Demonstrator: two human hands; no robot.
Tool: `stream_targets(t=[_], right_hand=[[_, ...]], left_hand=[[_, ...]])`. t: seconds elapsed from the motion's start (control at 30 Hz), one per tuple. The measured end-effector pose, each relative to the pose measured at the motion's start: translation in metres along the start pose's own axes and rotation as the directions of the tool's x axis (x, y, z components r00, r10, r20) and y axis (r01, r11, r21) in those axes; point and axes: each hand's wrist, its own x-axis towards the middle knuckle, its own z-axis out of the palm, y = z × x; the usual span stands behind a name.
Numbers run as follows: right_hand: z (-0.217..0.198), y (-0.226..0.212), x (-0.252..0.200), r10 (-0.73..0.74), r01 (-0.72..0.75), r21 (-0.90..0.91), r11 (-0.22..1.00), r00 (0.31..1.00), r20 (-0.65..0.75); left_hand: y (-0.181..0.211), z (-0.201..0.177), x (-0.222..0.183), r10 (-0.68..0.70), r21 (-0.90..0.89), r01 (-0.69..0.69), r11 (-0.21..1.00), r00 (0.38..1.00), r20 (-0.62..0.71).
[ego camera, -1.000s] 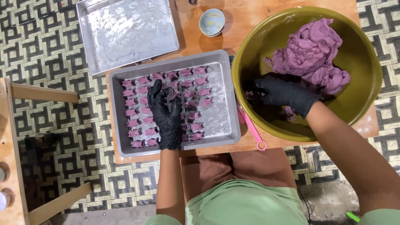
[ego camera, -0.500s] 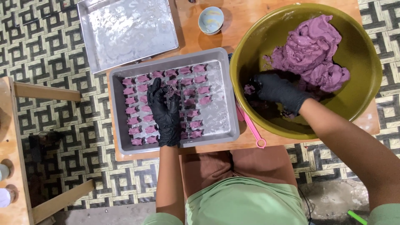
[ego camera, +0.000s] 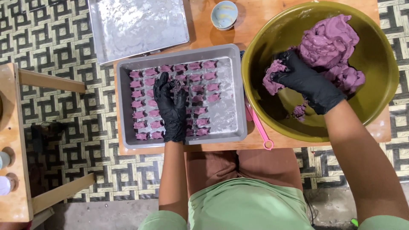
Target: Portioning small pieces of purple dough from a bowl into a mold tray with individual compartments.
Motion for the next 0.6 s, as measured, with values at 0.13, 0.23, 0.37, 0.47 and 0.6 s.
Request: stream_targets(t=[0.13,0.23,0.37,0.47,0.6], right_hand=[[-0.001,-0.009,-0.004,-0.042,0.040,0.076,0.996,0.999,0.026],[0.002,-0.012,-0.005,-0.031,0.031,0.085,0.996,0.999,0.007],[0.004,-0.004,-0.002,-0.024,0.024,0.038,0.999,1.000,-0.015],[-0.013,0.056,0.029,-0.101,0.100,-0.057,0.993,0.995,-0.014],[-0.009,0.031,0.018,-0.085,0.084,-0.106,0.991,0.996,-0.008]], left_hand=[[-0.001,0.001,0.001,0.002,-0.015,-0.002,1.000,1.000,-0.012],[-0.001,-0.001,0.001,-0.005,-0.022,0.005,1.000,1.000,-0.007],[-0.004,0.000,0.000,-0.017,-0.007,0.017,1.000,1.000,-0.007],[-0.001,-0.002,0.001,-0.017,0.023,0.017,1.000,1.000,0.002],[0.002,-0.003,0.001,-0.015,0.047,0.015,0.999,1.000,0.005]])
